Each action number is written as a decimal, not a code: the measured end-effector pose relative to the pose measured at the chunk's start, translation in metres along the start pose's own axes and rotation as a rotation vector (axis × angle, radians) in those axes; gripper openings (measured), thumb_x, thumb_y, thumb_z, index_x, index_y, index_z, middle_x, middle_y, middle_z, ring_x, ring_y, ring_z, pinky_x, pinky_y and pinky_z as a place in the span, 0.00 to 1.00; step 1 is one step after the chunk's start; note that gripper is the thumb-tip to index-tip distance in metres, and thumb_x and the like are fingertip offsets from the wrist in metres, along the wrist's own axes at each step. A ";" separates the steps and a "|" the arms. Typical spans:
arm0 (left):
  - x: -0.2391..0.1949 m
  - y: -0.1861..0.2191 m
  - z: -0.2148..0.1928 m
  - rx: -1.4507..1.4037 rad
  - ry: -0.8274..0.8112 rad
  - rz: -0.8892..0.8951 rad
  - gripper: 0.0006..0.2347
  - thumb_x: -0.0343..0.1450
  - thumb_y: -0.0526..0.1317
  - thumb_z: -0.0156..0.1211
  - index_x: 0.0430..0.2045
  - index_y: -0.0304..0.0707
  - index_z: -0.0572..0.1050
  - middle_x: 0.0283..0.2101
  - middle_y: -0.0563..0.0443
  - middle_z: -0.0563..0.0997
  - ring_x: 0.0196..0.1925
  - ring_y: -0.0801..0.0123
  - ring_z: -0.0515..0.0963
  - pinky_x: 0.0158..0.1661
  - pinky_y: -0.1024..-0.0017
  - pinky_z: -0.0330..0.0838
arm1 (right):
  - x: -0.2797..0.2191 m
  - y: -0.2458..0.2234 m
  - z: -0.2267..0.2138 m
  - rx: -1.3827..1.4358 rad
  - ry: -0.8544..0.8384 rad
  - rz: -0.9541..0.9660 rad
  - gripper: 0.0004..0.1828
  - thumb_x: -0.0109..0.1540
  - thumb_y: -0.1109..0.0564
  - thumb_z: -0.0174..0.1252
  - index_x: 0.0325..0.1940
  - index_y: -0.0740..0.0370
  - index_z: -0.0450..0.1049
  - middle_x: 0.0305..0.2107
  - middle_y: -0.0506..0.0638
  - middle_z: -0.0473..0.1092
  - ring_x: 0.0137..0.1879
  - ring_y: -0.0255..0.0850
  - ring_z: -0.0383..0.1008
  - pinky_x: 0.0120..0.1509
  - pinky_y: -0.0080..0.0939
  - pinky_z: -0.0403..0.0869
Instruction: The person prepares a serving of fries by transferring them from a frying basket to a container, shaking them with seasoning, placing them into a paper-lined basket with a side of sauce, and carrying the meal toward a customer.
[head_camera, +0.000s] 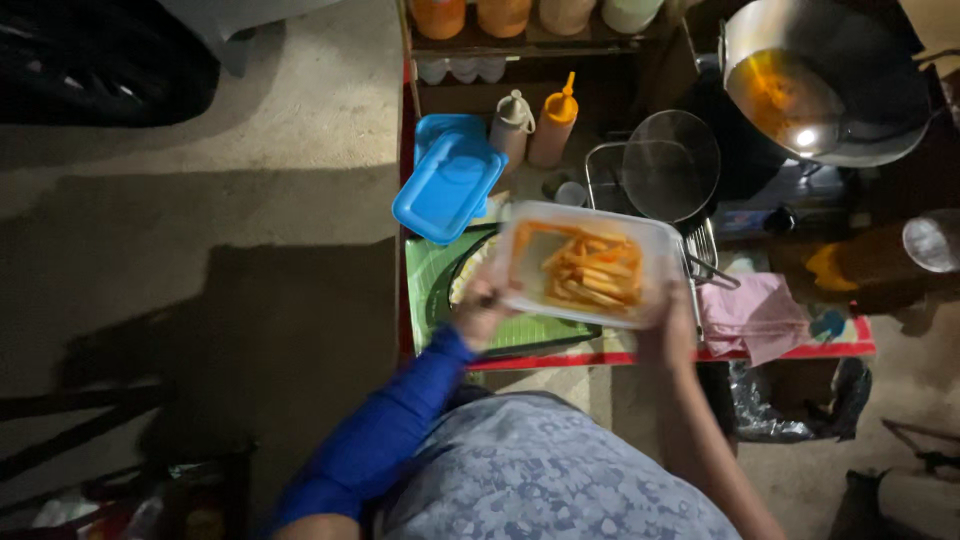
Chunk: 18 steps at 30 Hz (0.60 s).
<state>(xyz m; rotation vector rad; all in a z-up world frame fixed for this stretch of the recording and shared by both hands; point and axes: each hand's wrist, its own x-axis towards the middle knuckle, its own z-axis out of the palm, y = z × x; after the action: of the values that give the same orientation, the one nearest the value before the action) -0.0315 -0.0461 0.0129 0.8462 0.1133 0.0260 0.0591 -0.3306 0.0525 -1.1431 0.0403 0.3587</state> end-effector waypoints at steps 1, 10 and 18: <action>-0.004 0.013 -0.010 -0.001 -0.089 0.073 0.40 0.67 0.50 0.71 0.73 0.47 0.56 0.62 0.47 0.71 0.61 0.52 0.77 0.48 0.56 0.83 | -0.004 0.013 -0.003 -0.368 -0.075 -0.296 0.32 0.74 0.37 0.41 0.78 0.52 0.53 0.73 0.59 0.57 0.74 0.52 0.63 0.72 0.53 0.70; -0.025 0.047 -0.021 -0.202 -0.061 0.054 0.31 0.74 0.45 0.66 0.71 0.35 0.59 0.67 0.43 0.72 0.68 0.52 0.75 0.65 0.50 0.74 | 0.035 -0.046 -0.089 0.190 -0.026 -0.392 0.21 0.75 0.36 0.43 0.56 0.54 0.65 0.52 0.49 0.65 0.53 0.35 0.70 0.60 0.40 0.72; -0.017 0.016 0.006 -0.425 -0.034 -0.068 0.34 0.69 0.54 0.68 0.68 0.45 0.59 0.66 0.44 0.70 0.67 0.47 0.73 0.61 0.44 0.73 | 0.046 -0.010 -0.049 -0.261 -0.135 -0.189 0.41 0.68 0.25 0.42 0.70 0.60 0.58 0.63 0.55 0.60 0.53 0.36 0.67 0.53 0.39 0.70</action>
<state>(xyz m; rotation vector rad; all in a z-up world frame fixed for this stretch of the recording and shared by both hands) -0.0476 -0.0409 0.0303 0.4180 0.0994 -0.0278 0.1128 -0.3659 0.0306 -1.3660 -0.2376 0.2765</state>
